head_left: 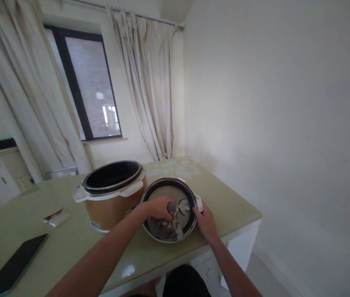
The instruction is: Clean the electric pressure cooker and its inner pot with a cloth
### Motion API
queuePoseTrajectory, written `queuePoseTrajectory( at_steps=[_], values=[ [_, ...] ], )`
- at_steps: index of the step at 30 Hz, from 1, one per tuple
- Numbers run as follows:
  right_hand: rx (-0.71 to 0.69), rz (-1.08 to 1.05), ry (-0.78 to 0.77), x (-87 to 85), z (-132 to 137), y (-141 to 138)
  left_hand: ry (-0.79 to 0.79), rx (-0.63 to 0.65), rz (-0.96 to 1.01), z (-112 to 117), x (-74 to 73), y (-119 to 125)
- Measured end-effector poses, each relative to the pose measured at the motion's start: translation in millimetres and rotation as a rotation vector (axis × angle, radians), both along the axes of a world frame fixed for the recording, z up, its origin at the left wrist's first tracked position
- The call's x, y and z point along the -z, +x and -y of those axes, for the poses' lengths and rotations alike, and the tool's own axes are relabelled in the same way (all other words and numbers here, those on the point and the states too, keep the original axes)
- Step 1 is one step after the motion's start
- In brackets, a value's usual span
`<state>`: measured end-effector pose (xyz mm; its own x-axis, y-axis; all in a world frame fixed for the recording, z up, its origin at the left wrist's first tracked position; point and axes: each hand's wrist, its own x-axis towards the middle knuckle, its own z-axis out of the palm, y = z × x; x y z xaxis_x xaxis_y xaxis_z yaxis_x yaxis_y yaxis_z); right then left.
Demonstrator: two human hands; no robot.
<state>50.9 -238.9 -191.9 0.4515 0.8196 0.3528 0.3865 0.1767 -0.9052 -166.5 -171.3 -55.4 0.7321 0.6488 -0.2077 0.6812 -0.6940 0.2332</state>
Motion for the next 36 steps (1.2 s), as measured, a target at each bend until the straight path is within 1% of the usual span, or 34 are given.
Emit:
queuePoseTrajectory(
  at_steps=[2, 4, 6, 7, 9, 10, 12, 14, 15, 16, 18, 20, 22, 24, 29, 31, 33, 36],
  values=[
    [0.009, -0.003, -0.008, 0.6, -0.7, -0.2, 0.112, -0.051, -0.07, -2.5, -5.3, 0.1],
    [0.021, -0.003, -0.028, 0.7, -1.5, 0.1, 0.306, -0.142, -0.076, -5.5, -6.0, 0.9],
    [0.031, 0.0, -0.04, 0.5, -2.0, 0.7, 0.493, -0.242, -0.018, -8.8, -2.2, 0.8],
    [0.035, 0.004, -0.039, 0.2, -2.1, 1.0, 0.561, -0.276, 0.015, -10.4, 1.0, 0.9],
    [0.039, 0.011, -0.031, -0.7, -1.8, 1.5, 0.656, -0.309, 0.057, -12.9, 8.6, 3.4],
    [0.038, 0.012, -0.026, -1.3, -1.4, 1.6, 0.679, -0.316, 0.074, -13.4, 12.4, 6.7],
    [0.036, 0.01, -0.016, -2.8, -0.4, 1.7, 0.656, -0.353, 0.12, -11.5, 19.3, 18.4],
    [0.028, 0.007, -0.014, -4.3, 0.6, 1.9, 0.583, -0.393, 0.184, -5.1, 24.4, 35.6],
    [0.024, 0.008, -0.019, -4.8, 0.9, 2.0, 0.547, -0.387, 0.209, -0.5, 26.3, 45.1],
    [0.018, 0.011, -0.025, -5.0, 1.0, 2.3, 0.517, -0.356, 0.224, 4.5, 27.8, 54.2],
    [0.001, 0.018, -0.033, -4.2, 0.6, 2.9, 0.474, -0.257, 0.23, 14.2, 29.6, 68.3],
    [-0.005, 0.022, -0.032, -2.0, -0.7, 3.7, 0.427, -0.2, 0.23, 20.2, 29.9, 73.5],
    [0.008, 0.029, -0.041, 0.6, -2.2, 4.2, 0.366, -0.192, 0.239, 21.5, 29.0, 68.4],
    [0.027, 0.036, -0.054, 2.3, -3.3, 4.4, 0.294, -0.184, 0.242, 19.3, 27.3, 55.5],
    [0.028, 0.04, -0.061, 0.4, -2.8, 1.8, 0.08, -0.051, 0.187, 11.2, 21.1, 17.2],
    [0.022, 0.043, -0.059, 0.0, -3.6, 0.6, 0.028, -0.032, 0.19, 9.4, 19.5, 7.0],
    [0.022, 0.041, -0.053, 1.8, -6.1, 0.7, 0.048, -0.047, 0.251, 10.2, 20.1, 0.0],
    [0.064, 0.048, -0.015, 5.2, -10.1, 3.8, 0.171, -0.106, 0.398, 19.6, 25.2, -6.9]
  ],
)
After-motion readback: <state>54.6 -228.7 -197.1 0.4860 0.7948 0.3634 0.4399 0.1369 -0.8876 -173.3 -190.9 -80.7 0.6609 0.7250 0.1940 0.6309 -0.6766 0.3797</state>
